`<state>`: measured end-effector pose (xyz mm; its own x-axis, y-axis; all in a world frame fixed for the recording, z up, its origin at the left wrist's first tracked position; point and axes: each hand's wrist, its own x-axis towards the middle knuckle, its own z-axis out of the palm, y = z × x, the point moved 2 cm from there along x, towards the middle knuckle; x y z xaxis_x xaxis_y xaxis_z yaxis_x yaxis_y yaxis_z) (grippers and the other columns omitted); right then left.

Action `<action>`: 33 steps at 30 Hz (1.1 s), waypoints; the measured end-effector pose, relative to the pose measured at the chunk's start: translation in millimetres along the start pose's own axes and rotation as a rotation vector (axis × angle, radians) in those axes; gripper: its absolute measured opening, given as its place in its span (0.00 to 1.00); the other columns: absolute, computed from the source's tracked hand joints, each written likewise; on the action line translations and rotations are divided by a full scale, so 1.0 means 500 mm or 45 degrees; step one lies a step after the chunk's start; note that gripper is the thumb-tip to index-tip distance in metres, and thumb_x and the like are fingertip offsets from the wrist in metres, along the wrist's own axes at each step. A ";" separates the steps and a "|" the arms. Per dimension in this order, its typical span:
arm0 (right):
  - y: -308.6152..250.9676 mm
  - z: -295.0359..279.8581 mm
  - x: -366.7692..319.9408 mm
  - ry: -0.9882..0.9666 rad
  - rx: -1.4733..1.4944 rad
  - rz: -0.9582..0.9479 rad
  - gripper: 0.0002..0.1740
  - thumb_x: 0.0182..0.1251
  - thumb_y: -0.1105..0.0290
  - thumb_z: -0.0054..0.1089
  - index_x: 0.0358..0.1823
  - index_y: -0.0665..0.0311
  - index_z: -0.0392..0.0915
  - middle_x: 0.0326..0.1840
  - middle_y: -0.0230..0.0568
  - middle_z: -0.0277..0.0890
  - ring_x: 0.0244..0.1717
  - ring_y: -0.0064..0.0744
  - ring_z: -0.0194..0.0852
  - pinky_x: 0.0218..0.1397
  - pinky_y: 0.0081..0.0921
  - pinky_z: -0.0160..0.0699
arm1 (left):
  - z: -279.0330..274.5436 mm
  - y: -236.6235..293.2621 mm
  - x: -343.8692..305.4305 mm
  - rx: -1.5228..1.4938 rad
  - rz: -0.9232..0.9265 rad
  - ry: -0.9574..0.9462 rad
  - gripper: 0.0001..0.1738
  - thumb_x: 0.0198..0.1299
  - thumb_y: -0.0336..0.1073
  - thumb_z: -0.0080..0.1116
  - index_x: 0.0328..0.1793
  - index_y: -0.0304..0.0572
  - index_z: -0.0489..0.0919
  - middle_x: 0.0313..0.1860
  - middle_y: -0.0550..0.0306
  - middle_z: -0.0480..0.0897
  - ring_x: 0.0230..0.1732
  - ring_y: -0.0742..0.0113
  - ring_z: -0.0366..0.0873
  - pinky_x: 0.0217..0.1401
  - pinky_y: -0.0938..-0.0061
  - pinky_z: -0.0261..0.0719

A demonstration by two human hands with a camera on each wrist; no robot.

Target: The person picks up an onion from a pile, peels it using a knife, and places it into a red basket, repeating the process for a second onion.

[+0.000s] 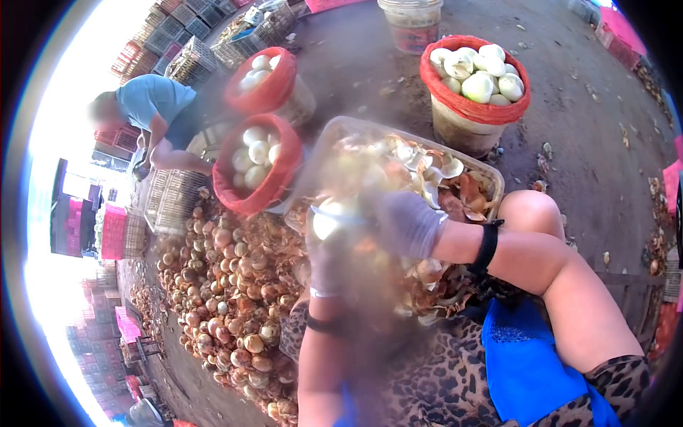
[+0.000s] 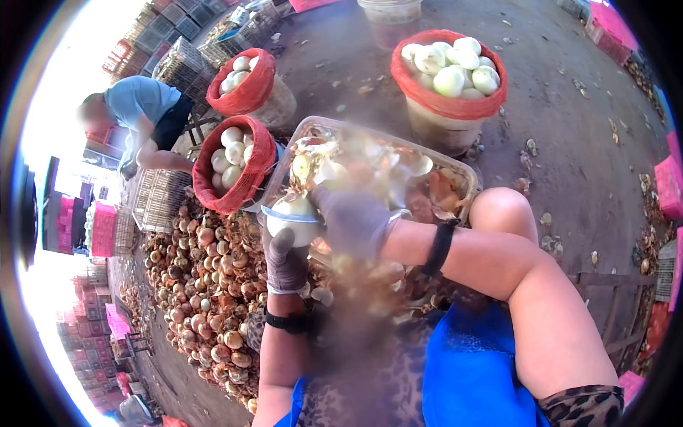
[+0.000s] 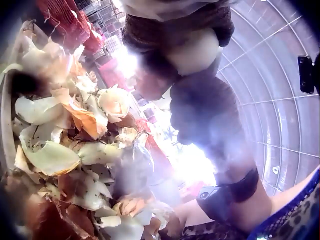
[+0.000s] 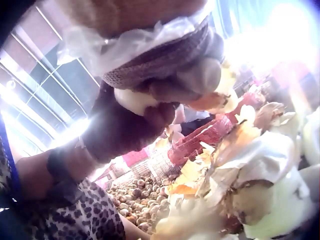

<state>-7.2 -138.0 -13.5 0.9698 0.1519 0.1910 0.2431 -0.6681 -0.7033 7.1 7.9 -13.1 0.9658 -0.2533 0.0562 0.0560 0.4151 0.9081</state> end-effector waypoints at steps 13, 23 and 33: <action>0.139 0.057 0.029 -0.229 0.224 -0.001 0.11 0.63 0.67 0.53 0.45 0.63 0.74 0.30 0.36 0.77 0.27 0.33 0.78 0.28 0.30 0.77 | 0.012 0.062 -0.019 -0.174 -0.202 -0.167 0.44 0.41 0.51 0.71 0.64 0.43 0.65 0.57 0.48 0.73 0.57 0.54 0.72 0.61 0.60 0.73; 0.013 0.017 0.004 -0.333 1.685 0.542 0.20 0.61 0.74 0.57 0.57 0.61 0.72 0.38 0.35 0.78 0.33 0.22 0.76 0.34 0.19 0.76 | 0.017 0.056 0.015 0.138 -0.075 -0.178 0.55 0.34 0.58 0.77 0.68 0.42 0.65 0.62 0.52 0.69 0.61 0.60 0.69 0.63 0.65 0.72; 0.020 0.015 -0.001 0.100 0.458 -0.260 0.35 0.61 0.69 0.59 0.70 0.61 0.59 0.31 0.46 0.76 0.28 0.40 0.76 0.33 0.34 0.75 | 0.027 0.046 0.003 -0.344 -0.258 0.080 0.30 0.45 0.29 0.71 0.56 0.35 0.72 0.47 0.56 0.80 0.45 0.69 0.78 0.51 0.73 0.79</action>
<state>-5.2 -139.3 -25.5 0.8997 0.1897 0.3932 0.4356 -0.3306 -0.8372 6.5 5.3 13.3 0.9415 -0.3031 -0.1475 0.3052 0.5805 0.7549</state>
